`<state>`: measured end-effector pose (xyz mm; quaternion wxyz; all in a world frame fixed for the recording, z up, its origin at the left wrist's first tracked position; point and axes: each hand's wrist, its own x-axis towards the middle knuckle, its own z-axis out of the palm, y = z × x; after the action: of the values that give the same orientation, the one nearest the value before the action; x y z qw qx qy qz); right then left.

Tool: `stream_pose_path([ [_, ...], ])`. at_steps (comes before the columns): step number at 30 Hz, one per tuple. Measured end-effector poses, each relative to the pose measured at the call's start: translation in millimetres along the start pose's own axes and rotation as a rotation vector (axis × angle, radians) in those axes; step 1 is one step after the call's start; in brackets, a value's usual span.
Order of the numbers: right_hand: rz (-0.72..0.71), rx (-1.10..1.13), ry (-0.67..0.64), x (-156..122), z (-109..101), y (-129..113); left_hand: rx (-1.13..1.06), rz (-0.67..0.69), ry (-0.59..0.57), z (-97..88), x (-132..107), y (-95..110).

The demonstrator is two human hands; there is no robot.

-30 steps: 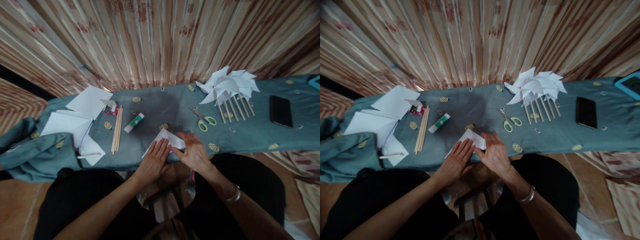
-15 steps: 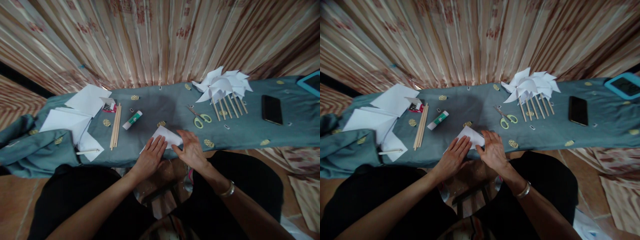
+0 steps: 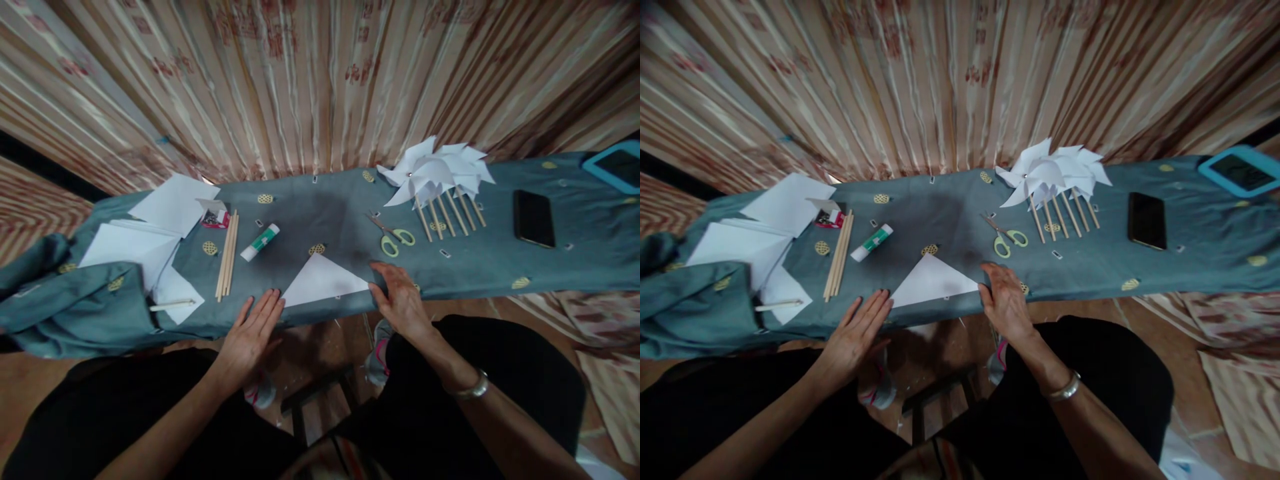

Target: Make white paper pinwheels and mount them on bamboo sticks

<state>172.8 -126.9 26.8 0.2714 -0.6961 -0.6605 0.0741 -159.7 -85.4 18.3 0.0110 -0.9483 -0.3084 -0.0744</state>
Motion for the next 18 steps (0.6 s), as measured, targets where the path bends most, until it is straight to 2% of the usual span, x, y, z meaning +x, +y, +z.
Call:
stream_pose_path([
  [8, -0.004, 0.061, -0.003, 3.7, -3.1, 1.9, -0.053, -0.077, 0.067, 1.7, -4.2, 3.9],
  [13, 0.009, 0.153, -0.037, 15.1, -3.9, -8.1, -0.211, -0.153, 0.088, -2.6, 19.7, 4.5],
  [18, 0.005, 0.189, -0.142, 27.5, 6.6, -21.4, -0.349, -0.166, 0.129, -7.3, 45.2, 7.1],
])
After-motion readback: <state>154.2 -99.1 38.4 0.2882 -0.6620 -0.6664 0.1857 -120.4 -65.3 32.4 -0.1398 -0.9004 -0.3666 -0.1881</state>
